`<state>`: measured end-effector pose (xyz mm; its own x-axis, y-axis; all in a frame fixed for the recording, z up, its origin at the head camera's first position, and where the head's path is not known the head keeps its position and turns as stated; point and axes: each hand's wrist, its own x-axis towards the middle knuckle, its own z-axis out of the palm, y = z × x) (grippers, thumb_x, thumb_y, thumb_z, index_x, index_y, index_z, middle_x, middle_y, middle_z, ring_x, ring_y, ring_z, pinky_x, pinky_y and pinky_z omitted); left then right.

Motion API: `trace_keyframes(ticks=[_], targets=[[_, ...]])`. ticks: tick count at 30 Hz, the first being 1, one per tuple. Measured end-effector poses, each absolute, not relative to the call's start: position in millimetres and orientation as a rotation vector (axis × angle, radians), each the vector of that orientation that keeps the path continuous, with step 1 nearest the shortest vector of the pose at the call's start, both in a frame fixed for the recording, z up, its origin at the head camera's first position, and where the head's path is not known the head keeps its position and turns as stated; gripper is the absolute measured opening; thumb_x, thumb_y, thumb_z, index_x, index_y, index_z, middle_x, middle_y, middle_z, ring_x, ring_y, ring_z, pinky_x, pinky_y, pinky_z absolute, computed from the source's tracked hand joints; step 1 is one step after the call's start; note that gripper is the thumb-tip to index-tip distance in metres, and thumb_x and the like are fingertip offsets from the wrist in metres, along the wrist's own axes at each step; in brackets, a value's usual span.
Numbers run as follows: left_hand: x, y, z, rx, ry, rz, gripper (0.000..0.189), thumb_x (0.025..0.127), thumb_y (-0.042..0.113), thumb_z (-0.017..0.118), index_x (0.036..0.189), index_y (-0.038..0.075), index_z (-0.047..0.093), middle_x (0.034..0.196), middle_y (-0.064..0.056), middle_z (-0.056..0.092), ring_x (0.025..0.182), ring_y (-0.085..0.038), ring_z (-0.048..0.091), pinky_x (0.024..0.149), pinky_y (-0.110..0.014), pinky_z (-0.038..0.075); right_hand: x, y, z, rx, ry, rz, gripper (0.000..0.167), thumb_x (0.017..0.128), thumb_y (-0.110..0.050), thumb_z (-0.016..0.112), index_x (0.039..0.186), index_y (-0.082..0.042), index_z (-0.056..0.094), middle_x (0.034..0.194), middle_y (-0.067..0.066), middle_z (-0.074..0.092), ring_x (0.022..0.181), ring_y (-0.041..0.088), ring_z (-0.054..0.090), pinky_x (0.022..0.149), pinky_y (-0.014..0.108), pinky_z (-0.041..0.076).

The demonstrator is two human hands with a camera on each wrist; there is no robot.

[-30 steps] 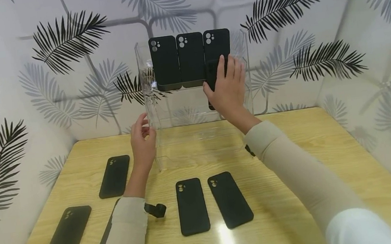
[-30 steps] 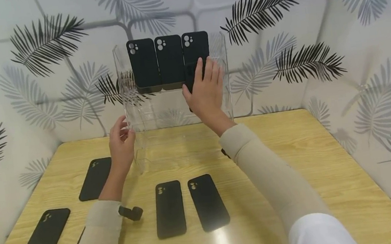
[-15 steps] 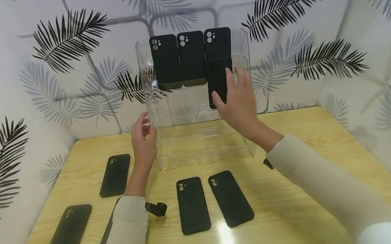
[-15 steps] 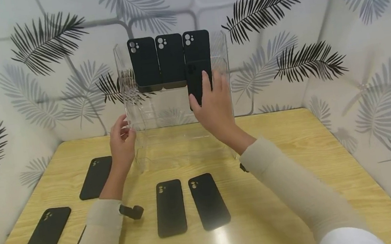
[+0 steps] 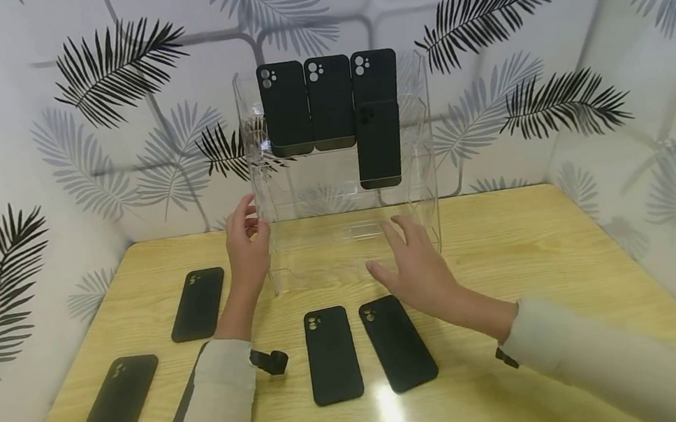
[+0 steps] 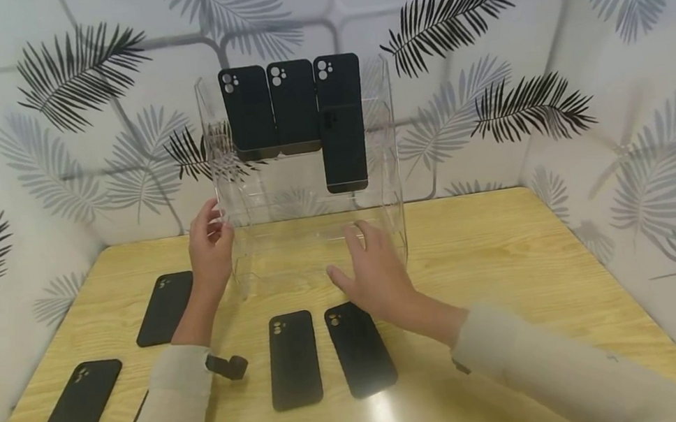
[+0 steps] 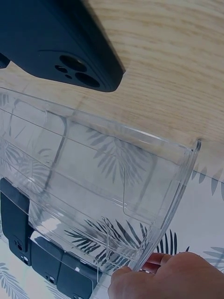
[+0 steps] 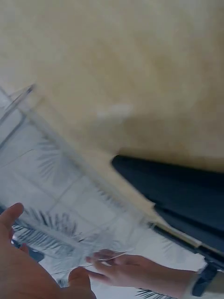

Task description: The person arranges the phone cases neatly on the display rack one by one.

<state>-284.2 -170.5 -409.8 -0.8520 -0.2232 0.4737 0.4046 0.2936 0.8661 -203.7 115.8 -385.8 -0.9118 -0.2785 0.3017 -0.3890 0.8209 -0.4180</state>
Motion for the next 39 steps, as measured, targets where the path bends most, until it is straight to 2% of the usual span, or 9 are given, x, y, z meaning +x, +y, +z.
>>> trace_keyframes(ticks=[5, 9, 13, 18, 26, 39], targets=[[-285, -171, -410, -0.169, -2.029, -1.618, 0.048, 0.1, 0.003, 0.052, 0.148, 0.011, 0.049, 0.13, -0.021, 0.051, 0.104, -0.024, 0.052, 0.094, -0.034, 0.044, -187, 114, -407, 0.57, -2.875, 0.691, 0.077, 0.096, -0.047, 0.063, 0.155, -0.006, 0.035, 0.157, 0.023, 0.031, 0.143, 0.043, 0.034, 0.095, 0.057, 0.051], [-273, -164, -395, -0.162, -2.02, -1.634, 0.048, 0.099, -0.003, 0.05, 0.147, 0.003, 0.048, 0.13, -0.028, 0.049, 0.104, -0.031, 0.052, 0.094, -0.036, 0.043, -178, 114, -420, 0.589, -2.961, 0.689, 0.08, 0.096, -0.05, 0.063, 0.156, -0.006, 0.034, 0.158, 0.022, 0.03, 0.144, 0.042, 0.034, 0.092, 0.056, 0.053], [-257, -157, -378, -0.156, -2.035, -1.639, 0.048, 0.099, -0.006, 0.048, 0.146, -0.003, 0.046, 0.13, -0.03, 0.048, 0.104, -0.032, 0.051, 0.095, -0.035, 0.043, -170, 114, -431, 0.574, -3.064, 0.677, 0.084, 0.095, -0.056, 0.061, 0.157, -0.007, 0.033, 0.16, 0.02, 0.029, 0.146, 0.04, 0.032, 0.091, 0.056, 0.053], [-261, -158, -382, -0.146, -2.047, -1.638, 0.048, 0.1, -0.005, 0.048, 0.147, -0.002, 0.046, 0.13, -0.03, 0.047, 0.104, -0.032, 0.05, 0.095, -0.036, 0.043, -163, 112, -439, 0.598, -3.139, 0.615, 0.084, 0.094, -0.06, 0.059, 0.156, -0.007, 0.036, 0.159, 0.021, 0.032, 0.145, 0.04, 0.033, 0.098, 0.058, 0.049], [-286, -168, -408, -0.142, -2.043, -1.619, 0.048, 0.101, 0.002, 0.051, 0.148, 0.009, 0.048, 0.13, -0.022, 0.05, 0.103, -0.026, 0.052, 0.093, -0.033, 0.043, -157, 111, -445, 0.62, -3.152, 0.524, 0.085, 0.093, -0.061, 0.059, 0.152, -0.001, 0.042, 0.154, 0.024, 0.038, 0.141, 0.041, 0.038, 0.11, 0.056, 0.04], [-286, -170, -411, -0.163, -2.043, -1.588, 0.048, 0.099, 0.005, 0.051, 0.147, 0.012, 0.05, 0.127, -0.016, 0.052, 0.099, -0.015, 0.051, 0.089, -0.023, 0.046, -159, 107, -451, 0.674, -3.103, 0.383, 0.083, 0.092, -0.053, 0.065, 0.148, 0.005, 0.045, 0.151, 0.026, 0.041, 0.134, 0.043, 0.042, 0.107, 0.051, 0.042]])
